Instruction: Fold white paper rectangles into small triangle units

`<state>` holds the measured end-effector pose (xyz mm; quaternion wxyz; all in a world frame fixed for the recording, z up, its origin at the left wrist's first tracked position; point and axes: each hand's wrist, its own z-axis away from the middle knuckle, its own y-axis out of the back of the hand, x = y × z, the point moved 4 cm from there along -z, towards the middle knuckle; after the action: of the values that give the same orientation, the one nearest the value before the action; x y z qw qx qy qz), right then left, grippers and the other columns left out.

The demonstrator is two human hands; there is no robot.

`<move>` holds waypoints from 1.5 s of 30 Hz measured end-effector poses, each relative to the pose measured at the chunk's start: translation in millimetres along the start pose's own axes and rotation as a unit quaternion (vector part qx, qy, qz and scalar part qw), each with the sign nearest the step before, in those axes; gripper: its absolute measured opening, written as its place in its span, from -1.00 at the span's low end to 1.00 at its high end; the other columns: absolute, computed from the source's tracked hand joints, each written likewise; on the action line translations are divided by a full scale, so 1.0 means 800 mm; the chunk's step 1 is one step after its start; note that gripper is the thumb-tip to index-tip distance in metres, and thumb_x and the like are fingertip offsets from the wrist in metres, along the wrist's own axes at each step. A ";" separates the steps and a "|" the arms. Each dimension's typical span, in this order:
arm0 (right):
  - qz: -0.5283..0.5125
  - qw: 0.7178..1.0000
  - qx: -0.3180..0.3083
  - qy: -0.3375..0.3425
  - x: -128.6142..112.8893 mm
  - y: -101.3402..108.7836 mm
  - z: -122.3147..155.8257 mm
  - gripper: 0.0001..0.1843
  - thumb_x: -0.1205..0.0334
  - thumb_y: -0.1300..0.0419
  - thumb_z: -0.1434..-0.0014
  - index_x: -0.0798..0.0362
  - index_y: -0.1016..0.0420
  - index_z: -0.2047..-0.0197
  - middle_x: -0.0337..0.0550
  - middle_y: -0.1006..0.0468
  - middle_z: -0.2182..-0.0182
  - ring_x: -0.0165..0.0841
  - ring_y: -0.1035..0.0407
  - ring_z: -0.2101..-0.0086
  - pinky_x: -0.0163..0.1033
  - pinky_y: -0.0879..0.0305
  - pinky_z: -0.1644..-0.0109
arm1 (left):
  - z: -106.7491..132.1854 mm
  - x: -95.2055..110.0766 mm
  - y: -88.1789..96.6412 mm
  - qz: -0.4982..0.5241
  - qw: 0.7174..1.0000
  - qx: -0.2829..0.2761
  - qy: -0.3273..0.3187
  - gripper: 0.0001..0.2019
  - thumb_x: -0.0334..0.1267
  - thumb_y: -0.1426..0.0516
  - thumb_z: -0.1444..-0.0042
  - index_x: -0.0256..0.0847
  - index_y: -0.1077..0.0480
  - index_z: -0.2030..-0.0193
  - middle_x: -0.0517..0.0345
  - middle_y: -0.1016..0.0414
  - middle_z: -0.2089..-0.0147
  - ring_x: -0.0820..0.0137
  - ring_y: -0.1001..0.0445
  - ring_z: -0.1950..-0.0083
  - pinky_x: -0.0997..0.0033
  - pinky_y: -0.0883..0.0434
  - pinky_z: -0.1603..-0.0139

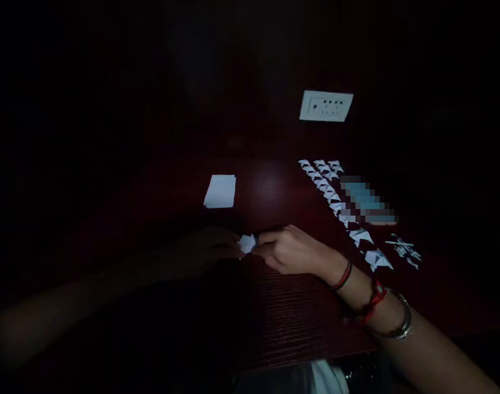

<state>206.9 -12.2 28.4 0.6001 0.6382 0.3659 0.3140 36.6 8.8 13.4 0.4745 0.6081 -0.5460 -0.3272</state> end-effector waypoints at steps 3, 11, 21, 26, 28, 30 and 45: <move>-0.014 1.000 0.012 0.001 0.000 -0.001 -0.001 -0.68 0.34 0.02 -0.09 0.00 -0.37 0.09 -0.21 -0.42 0.18 -0.42 -0.34 0.31 -0.31 -0.21 0.25 | 0.000 0.000 -0.001 -0.002 1.000 0.006 -0.002 -0.64 -0.54 0.10 -0.04 -0.17 -0.28 0.06 0.09 -0.31 0.09 0.36 -0.22 0.01 0.33 -0.23 0.00; -0.081 0.996 0.025 -0.022 0.000 0.004 -0.002 -0.71 0.42 0.01 -0.03 0.09 -0.43 0.20 -0.19 -0.44 0.19 -0.41 -0.36 0.27 -0.33 -0.24 0.19 | 0.004 0.003 0.000 -0.013 1.000 -0.022 0.006 -0.62 -0.57 0.04 0.01 -0.14 -0.27 0.07 0.11 -0.30 0.06 0.35 -0.19 -0.03 0.30 -0.21 -0.01; -0.155 0.985 0.058 -0.041 0.010 -0.002 0.002 -0.73 0.46 -0.01 0.02 0.13 -0.46 0.27 -0.17 -0.46 0.23 -0.44 -0.36 0.33 -0.36 -0.27 0.23 | 0.002 0.001 -0.006 -0.012 1.000 0.001 -0.014 -0.71 -0.50 0.02 -0.05 -0.17 -0.29 0.10 0.10 -0.32 0.09 0.36 -0.20 -0.01 0.31 -0.19 -0.01; -0.189 0.967 0.154 -0.069 0.024 0.002 -0.003 -0.75 0.43 0.00 -0.05 0.12 -0.44 0.24 -0.13 -0.45 0.25 -0.42 -0.34 0.27 -0.33 -0.25 0.18 | 0.002 0.005 -0.009 -0.016 1.000 0.025 0.003 -0.76 -0.44 0.02 -0.10 -0.18 -0.30 0.10 0.08 -0.34 0.11 0.36 -0.21 0.00 0.32 -0.19 -0.01; -0.194 0.960 0.177 -0.100 0.029 0.002 -0.005 -0.75 0.35 -0.01 -0.09 0.11 -0.41 0.16 -0.11 -0.42 0.23 -0.41 -0.32 0.25 -0.30 -0.25 0.17 | 0.001 0.007 -0.009 -0.017 1.000 0.023 0.009 -0.73 -0.42 0.03 -0.11 -0.16 -0.27 0.06 0.09 -0.33 0.08 0.33 -0.19 -0.02 0.31 -0.18 -0.02; -0.201 0.957 0.168 -0.122 0.031 -0.001 -0.009 -0.70 0.27 -0.03 -0.10 0.10 -0.35 0.08 -0.09 -0.39 0.21 -0.40 -0.31 0.26 -0.29 -0.26 0.19 | 0.000 0.010 -0.009 -0.016 1.000 0.013 0.010 -0.67 -0.43 0.03 -0.10 -0.14 -0.22 -0.02 0.10 -0.32 0.04 0.33 -0.18 -0.03 0.31 -0.18 -0.01; -0.285 0.937 0.120 -0.162 0.028 -0.014 -0.030 -0.87 0.36 -0.12 0.00 0.10 -0.38 0.31 -0.20 -0.34 0.40 -0.47 -0.22 0.44 -0.35 -0.20 0.36 | 0.000 0.012 -0.015 -0.007 0.999 0.020 0.038 -0.64 -0.47 0.03 -0.08 -0.12 -0.20 -0.03 0.13 -0.28 0.00 0.32 -0.17 -0.04 0.23 -0.17 -0.01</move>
<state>197.9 19.4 18.1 0.6348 0.6169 0.4647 -0.0239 42.7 -1.1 3.6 0.4807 0.6330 -0.5298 -0.2959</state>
